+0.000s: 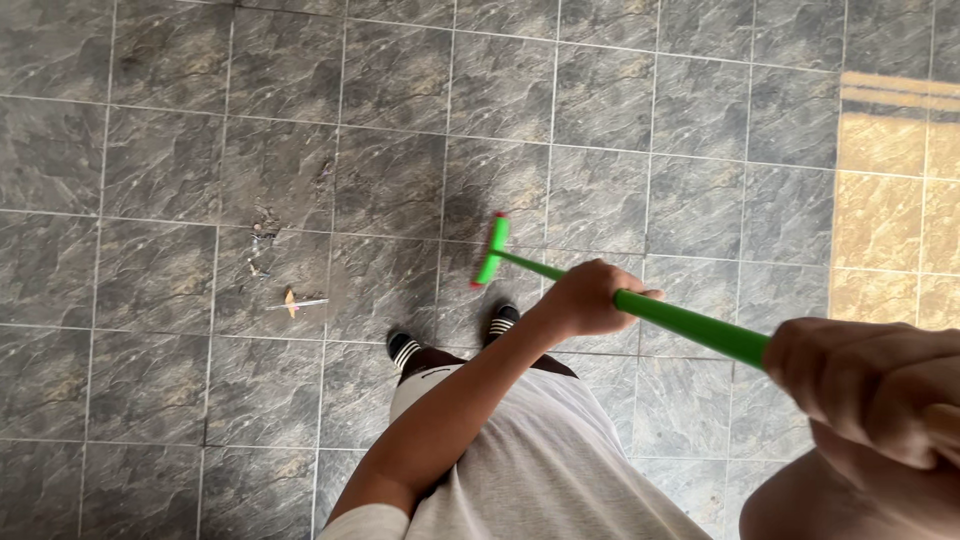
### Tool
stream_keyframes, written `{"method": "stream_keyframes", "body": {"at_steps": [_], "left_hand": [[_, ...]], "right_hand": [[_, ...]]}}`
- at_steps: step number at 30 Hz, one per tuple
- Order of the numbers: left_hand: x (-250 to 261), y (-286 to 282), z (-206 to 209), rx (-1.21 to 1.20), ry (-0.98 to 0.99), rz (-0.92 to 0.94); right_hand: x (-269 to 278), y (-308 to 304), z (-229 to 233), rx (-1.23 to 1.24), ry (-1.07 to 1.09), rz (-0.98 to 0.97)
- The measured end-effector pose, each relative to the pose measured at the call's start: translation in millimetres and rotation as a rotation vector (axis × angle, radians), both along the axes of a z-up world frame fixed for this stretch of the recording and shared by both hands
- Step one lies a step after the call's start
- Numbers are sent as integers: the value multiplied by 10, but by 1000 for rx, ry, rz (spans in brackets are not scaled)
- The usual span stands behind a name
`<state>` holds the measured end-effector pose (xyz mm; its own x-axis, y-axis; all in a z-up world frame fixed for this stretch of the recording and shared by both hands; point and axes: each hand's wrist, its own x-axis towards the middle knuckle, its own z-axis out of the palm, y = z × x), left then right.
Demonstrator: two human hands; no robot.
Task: The person sweeps debris across a tiled floor using a broom, pushing the pile together with several short strokes.
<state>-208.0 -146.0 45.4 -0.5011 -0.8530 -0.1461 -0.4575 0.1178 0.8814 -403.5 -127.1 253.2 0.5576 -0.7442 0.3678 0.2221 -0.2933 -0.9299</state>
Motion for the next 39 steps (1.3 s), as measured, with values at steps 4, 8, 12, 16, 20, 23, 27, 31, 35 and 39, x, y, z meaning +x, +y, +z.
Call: {"method": "stream_keyframes", "body": {"at_steps": [4,8,12,16,20,23,27,31,35,39], "left_hand": [[-585,-260,-280,90,109,-66],[-953,-469,-614,167,235,20],[-968,-700,-958,267,201,57],[-690,-921,-1222,186,193,157],[-284,-1141,-1290,51,116,193],[-21,-1227,-1188,-51,66,219],[333,-1450,-947,-106,19,268],[763,-1549,-802,-29,-24,283],[1221,-1567,-815,-37,-126,322],[1677,-1519,-937,-88,-200,349]], "right_hand": [[118,-82,-42,99,-17,-12],[194,-254,-126,15,239,59],[385,-351,-390,-1,521,88],[531,-431,-640,-10,489,63],[517,-780,-852,123,305,119],[476,-1054,-851,175,179,195],[542,-1462,-764,195,65,300],[739,-1839,-763,203,-17,349],[1061,-2104,-856,242,-87,392],[1430,-2296,-987,319,-196,454]]}}
